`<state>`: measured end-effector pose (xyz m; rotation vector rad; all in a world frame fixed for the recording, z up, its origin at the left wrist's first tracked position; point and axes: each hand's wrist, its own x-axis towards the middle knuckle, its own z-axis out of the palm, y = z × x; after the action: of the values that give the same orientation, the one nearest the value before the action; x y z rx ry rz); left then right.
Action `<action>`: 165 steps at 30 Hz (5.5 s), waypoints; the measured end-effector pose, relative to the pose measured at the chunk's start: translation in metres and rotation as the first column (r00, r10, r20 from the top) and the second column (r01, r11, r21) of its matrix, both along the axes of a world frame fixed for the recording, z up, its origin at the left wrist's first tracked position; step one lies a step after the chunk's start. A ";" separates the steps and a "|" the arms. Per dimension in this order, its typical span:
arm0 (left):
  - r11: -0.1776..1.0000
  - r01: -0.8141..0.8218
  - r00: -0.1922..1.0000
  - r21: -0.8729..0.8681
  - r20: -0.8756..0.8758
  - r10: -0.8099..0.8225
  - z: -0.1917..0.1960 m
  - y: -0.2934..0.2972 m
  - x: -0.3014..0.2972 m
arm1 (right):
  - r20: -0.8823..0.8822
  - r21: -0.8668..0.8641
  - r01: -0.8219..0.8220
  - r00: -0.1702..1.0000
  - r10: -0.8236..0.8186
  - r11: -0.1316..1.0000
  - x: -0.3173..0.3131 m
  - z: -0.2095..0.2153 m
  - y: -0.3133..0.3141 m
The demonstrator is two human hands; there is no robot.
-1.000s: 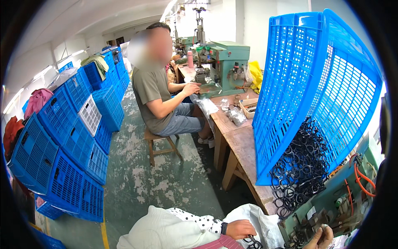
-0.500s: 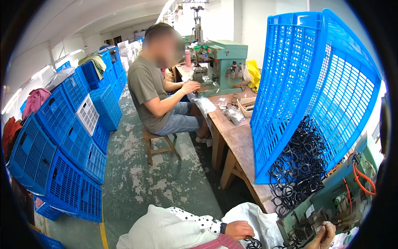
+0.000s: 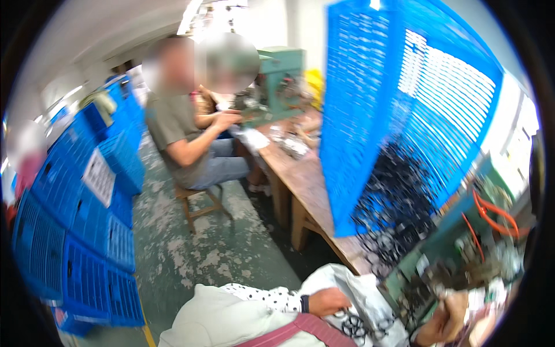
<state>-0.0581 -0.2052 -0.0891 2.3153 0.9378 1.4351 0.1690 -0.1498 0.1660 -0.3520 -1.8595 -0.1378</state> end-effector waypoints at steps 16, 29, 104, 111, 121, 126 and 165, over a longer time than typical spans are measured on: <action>0.874 0.314 0.949 0.372 -0.153 -0.276 0.125 0.123 0.115 | 0.534 -0.374 0.924 0.280 -0.798 0.075 0.193 -0.228 0.065; 0.813 0.492 0.866 0.311 -0.267 -0.422 0.117 0.156 0.158 | 0.150 -0.310 0.832 0.521 -0.840 0.461 0.212 -0.235 0.103; 0.946 0.192 0.977 0.261 0.038 -0.209 0.166 0.152 0.128 | -0.346 -0.878 -0.050 0.754 -0.558 0.477 0.085 -0.116 0.089; 0.941 0.216 0.878 -0.260 0.473 -0.071 0.192 0.173 0.124 | -0.527 -0.809 -0.248 0.708 -0.469 0.534 0.079 -0.128 0.094; 0.830 0.495 0.862 0.257 -0.265 -0.432 0.128 0.153 0.156 | -0.324 -0.756 0.147 0.763 -0.560 0.638 0.123 -0.155 0.106; 0.764 0.576 0.814 0.290 -0.288 -0.504 0.121 0.160 0.162 | -0.005 -0.528 0.782 0.388 -0.921 0.332 0.239 -0.224 0.101; 0.663 -0.710 0.663 -0.239 -0.545 0.513 -0.002 0.209 0.045 | 0.231 -0.525 0.782 0.511 -0.828 0.336 0.242 -0.253 0.085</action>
<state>-0.0133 0.0038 -0.0914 2.0531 2.1299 0.7115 0.4113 -0.0646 -0.0867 -1.7245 -1.4227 -0.2294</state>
